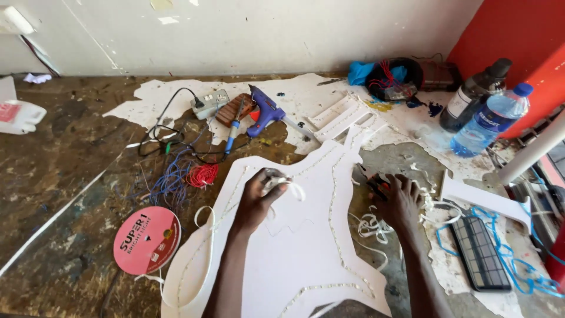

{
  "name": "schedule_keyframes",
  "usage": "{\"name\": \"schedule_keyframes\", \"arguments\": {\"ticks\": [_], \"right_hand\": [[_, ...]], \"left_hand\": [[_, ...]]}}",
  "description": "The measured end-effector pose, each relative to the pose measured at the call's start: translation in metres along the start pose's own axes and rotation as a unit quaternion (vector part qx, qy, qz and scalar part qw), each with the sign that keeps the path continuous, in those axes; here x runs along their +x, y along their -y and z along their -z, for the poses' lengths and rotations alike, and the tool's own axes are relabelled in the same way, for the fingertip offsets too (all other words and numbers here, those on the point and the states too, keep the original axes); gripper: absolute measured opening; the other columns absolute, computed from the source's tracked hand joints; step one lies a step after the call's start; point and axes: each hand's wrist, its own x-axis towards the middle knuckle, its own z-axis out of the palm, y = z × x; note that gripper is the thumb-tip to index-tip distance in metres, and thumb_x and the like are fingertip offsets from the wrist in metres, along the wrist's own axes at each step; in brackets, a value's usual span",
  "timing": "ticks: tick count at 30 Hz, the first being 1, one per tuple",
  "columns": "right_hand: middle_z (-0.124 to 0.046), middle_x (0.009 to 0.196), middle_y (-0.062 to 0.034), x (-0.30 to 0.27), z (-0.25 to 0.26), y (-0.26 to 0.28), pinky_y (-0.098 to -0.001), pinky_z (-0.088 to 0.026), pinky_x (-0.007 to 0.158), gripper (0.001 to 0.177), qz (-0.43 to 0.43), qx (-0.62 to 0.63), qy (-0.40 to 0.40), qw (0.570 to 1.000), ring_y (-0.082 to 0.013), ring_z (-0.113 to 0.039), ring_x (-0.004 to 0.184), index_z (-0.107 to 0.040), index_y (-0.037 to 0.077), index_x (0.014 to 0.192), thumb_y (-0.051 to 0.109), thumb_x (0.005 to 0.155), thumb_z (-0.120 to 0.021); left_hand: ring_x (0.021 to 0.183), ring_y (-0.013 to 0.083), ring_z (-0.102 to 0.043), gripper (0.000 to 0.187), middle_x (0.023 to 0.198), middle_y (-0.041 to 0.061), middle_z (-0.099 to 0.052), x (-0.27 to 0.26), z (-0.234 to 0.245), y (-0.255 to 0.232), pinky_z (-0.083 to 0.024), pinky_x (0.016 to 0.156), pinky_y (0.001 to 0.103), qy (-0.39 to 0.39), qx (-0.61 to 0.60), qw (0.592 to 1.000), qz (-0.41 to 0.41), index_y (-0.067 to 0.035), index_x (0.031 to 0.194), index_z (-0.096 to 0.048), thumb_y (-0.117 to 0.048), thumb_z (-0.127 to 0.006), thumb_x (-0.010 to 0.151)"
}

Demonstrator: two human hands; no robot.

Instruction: The person places and presses a strip of LED lights onto a white board shaped like a guitar. They use pliers to cut the strip and continue arranging it along the board's contours.

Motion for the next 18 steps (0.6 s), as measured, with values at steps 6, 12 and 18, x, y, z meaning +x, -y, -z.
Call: {"name": "schedule_keyframes", "arguments": {"ticks": [6, 12, 18], "right_hand": [[-0.068, 0.145, -0.0283, -0.110, 0.042, 0.060, -0.0531, -0.069, 0.085, 0.037, 0.147, 0.285, -0.105, 0.941, -0.0516, -0.072, 0.121, -0.074, 0.004, 0.136, 0.000, 0.099, -0.076], [-0.060, 0.173, 0.0028, -0.152, 0.006, 0.082, -0.0487, -0.054, 0.119, 0.053, 0.165, 0.097, 0.081, 0.978, -0.0261, -0.063, 0.152, -0.070, 0.031, 0.156, 0.037, 0.104, -0.072], [-0.074, 0.143, -0.0249, -0.111, 0.017, -0.048, -0.0567, -0.060, 0.095, 0.053, 0.053, -0.151, -0.190, 0.969, -0.0446, -0.073, 0.117, -0.075, 0.015, 0.159, 0.044, 0.115, -0.075]], "left_hand": [[0.109, 0.0229, -0.077, 0.025, 0.115, 0.020, -0.082, -0.046, -0.036, 0.029, -0.058, 0.104, 0.038, -0.034, -0.148, 0.988, 0.016, -0.006, 0.122, -0.070, -0.020, -0.081, 0.105], [0.117, 0.0159, -0.073, 0.015, 0.120, 0.006, -0.083, -0.077, -0.062, 0.059, -0.049, 0.100, 0.026, -0.015, -0.181, 0.981, 0.067, -0.017, 0.111, -0.070, -0.012, -0.079, 0.100], [0.139, 0.0342, -0.073, 0.015, 0.139, 0.030, -0.080, -0.094, -0.010, 0.061, -0.062, 0.110, 0.041, -0.025, -0.244, 0.968, 0.052, -0.015, 0.112, -0.064, -0.007, -0.072, 0.101]]}}
